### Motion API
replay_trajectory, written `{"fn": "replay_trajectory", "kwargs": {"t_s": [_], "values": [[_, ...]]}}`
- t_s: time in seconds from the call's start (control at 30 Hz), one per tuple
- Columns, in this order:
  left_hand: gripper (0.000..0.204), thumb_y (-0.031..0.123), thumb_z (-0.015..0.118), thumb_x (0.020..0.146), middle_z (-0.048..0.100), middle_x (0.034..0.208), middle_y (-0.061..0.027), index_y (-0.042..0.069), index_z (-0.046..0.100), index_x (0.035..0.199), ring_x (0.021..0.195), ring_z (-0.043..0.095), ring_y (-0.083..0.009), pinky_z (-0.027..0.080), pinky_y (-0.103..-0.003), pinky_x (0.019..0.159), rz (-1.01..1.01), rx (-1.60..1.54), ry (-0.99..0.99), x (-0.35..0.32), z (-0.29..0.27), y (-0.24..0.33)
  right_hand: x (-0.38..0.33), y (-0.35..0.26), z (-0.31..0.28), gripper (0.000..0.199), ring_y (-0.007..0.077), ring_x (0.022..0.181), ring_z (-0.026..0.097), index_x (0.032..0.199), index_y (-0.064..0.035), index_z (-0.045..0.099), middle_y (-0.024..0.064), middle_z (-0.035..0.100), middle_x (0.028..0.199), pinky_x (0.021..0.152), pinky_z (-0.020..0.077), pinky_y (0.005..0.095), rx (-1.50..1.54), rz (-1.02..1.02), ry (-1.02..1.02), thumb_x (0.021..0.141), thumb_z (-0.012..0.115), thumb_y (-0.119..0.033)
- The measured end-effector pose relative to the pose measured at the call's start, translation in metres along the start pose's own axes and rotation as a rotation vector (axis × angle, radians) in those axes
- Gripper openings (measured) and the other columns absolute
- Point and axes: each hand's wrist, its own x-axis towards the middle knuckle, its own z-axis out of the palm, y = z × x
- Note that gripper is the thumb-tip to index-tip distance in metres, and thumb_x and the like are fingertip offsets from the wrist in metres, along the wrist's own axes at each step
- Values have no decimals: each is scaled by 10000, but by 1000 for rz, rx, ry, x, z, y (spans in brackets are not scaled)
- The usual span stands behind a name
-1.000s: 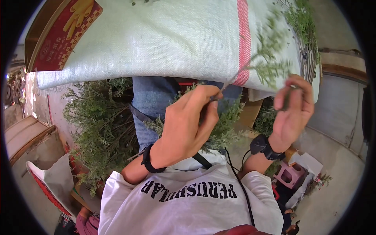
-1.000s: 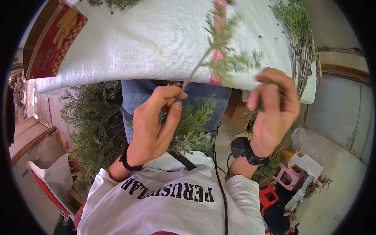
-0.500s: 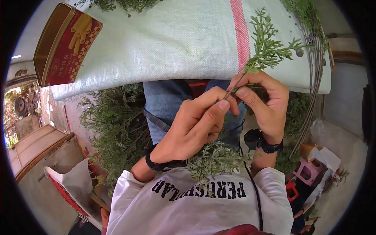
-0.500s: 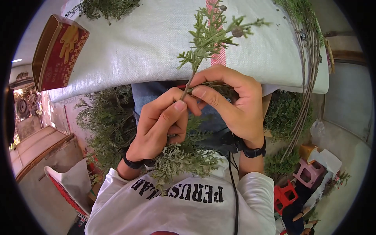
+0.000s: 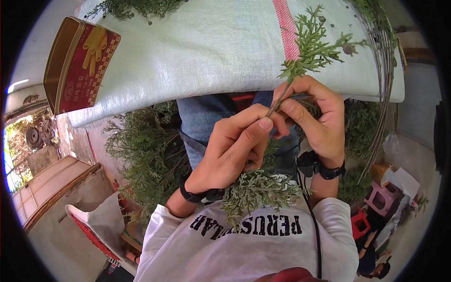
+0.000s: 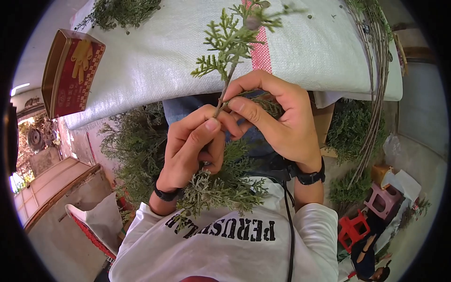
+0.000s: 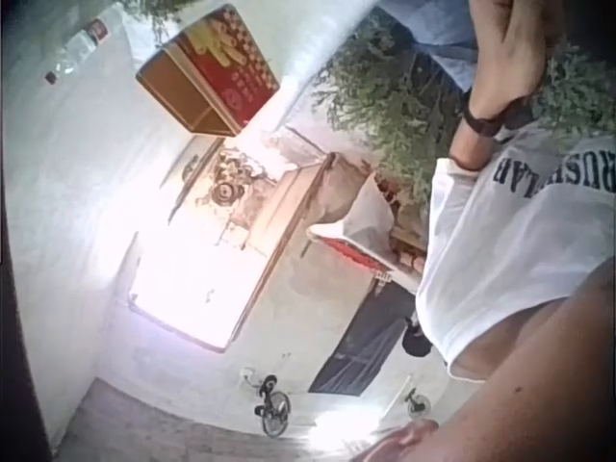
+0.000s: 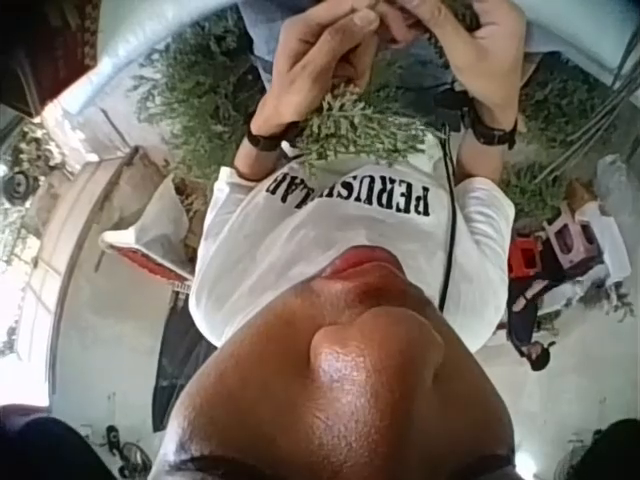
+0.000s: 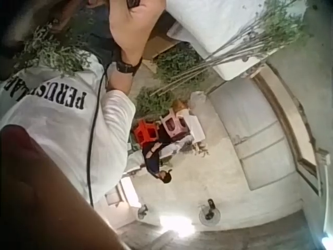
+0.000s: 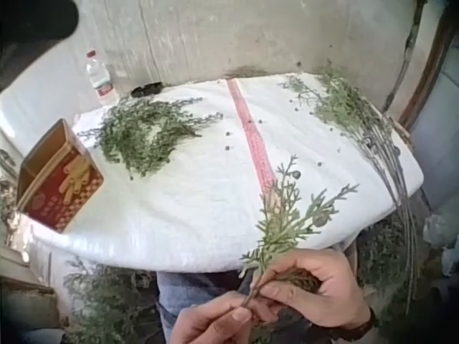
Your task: The person picks up branches and removes small pieces of foliage by hand, placing them into a metal tin. They then bundle several branches together, securing them with a rubber band, and set the bundle aside.
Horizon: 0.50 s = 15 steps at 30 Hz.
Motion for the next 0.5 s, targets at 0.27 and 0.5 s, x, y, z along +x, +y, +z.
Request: {"fn": "replay_trajectory", "kwargs": {"t_s": [0.27, 0.5], "values": [[320, 257, 415, 1103, 425, 560, 50, 18, 624, 1065, 463, 374, -24, 307, -213, 467, -4, 32, 25, -1, 0, 2, -1, 1, 1, 117, 122, 786, 692, 1072, 45, 653, 74, 692, 974, 662, 595, 255, 96, 35, -20, 974, 647, -19], [317, 254, 422, 1103, 424, 556, 49, 24, 633, 1046, 457, 356, -23, 306, -212, 466, -34, 35, 10, 0, -4, 1, 0, 1, 2, 112, 128, 761, 692, 1065, 46, 654, 80, 690, 972, 649, 599, 258, 91, 27, -8, 974, 647, -18]]}}
